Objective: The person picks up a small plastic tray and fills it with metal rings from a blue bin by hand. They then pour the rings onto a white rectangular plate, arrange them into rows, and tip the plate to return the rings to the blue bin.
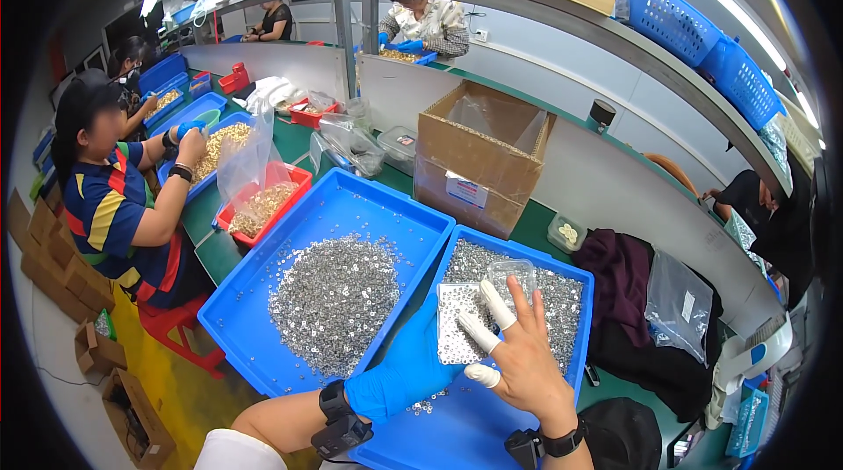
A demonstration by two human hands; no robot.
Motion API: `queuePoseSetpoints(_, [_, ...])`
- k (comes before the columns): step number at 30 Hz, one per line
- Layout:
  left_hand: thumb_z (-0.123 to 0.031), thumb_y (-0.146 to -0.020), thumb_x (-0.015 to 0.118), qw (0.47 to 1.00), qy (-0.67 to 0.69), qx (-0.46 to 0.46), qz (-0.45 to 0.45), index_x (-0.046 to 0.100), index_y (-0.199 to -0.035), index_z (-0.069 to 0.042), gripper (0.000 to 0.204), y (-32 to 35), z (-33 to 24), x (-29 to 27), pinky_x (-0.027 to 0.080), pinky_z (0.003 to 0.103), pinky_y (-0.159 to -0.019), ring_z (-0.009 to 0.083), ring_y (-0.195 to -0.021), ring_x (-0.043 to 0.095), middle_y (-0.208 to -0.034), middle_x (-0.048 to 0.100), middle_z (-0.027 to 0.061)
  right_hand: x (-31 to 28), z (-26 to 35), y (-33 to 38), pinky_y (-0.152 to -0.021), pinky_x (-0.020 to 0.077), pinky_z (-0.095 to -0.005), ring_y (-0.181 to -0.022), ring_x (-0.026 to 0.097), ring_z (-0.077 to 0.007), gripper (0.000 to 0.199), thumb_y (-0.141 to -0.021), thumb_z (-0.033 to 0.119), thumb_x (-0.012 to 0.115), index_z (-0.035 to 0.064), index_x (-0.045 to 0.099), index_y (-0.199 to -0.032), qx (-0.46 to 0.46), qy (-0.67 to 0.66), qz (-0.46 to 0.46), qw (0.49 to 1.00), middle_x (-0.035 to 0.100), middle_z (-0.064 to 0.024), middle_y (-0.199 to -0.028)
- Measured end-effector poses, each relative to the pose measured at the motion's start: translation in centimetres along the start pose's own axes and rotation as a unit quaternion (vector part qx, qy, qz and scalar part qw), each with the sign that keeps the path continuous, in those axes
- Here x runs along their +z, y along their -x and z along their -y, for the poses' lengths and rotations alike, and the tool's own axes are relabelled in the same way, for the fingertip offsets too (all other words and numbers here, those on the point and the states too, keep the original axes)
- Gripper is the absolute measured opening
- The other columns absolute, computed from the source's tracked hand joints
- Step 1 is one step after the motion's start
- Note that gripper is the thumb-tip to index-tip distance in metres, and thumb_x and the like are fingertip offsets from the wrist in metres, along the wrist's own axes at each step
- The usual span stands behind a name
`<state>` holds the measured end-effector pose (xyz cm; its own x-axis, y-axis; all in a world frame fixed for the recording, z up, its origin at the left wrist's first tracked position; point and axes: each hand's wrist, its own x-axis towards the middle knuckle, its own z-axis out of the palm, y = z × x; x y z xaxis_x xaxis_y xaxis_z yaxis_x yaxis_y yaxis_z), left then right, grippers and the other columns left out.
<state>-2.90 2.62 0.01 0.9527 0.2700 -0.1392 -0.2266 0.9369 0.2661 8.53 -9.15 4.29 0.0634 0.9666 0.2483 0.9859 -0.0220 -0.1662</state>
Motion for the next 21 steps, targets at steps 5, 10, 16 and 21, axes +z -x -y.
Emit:
queuePoseSetpoints(5, [-0.039,-0.095,0.030,1.000,-0.010,0.004,-0.007,0.034,-0.131,-0.010,0.047,0.1,0.1,0.1,0.037,0.040,-0.097,0.0240,-0.115,0.044,-0.128,0.043,0.0080,0.4,0.1,-0.2,-0.103,0.0089,-0.0560,-0.130,0.015,-0.0406,0.059,-0.084,0.058,0.038,0.0164,0.048,-0.125,-0.002,-0.001,-0.001,1.000,0.029,-0.0163,-0.138])
queuePoseSetpoints(10, [-0.039,-0.094,0.030,1.000,0.012,0.004,0.001,0.034,-0.132,-0.009,0.048,-0.2,0.2,-0.3,0.037,0.039,-0.097,0.0236,-0.115,0.044,-0.128,0.043,0.0084,0.4,-0.2,-0.1,-0.103,0.0089,-0.0563,-0.130,0.015,-0.0410,0.058,-0.085,0.056,0.038,0.0160,0.048,-0.125,0.007,-0.019,-0.018,1.000,0.028,-0.0173,-0.138])
queuePoseSetpoints(16, [-0.038,-0.095,0.031,0.982,-0.169,0.082,0.023,0.035,-0.131,-0.008,0.047,0.8,0.3,1.2,0.038,0.039,-0.096,0.0232,-0.114,0.046,-0.126,0.045,0.0080,0.4,-0.4,0.0,-0.103,0.0092,-0.0562,-0.130,0.015,-0.0417,0.057,-0.086,0.054,0.038,0.0139,0.047,-0.125,0.033,-0.028,-0.024,0.999,0.026,-0.0182,-0.139])
queuePoseSetpoints(21, [-0.037,-0.095,0.031,0.987,-0.145,0.072,-0.014,0.036,-0.130,-0.008,0.046,0.6,0.3,1.1,0.038,0.038,-0.096,0.0232,-0.113,0.047,-0.125,0.046,0.0081,0.5,0.2,-0.3,-0.104,0.0091,-0.0550,-0.130,0.014,-0.0412,0.057,-0.086,0.051,0.039,0.0122,0.044,-0.127,0.001,-0.010,0.003,1.000,0.024,-0.0183,-0.140])
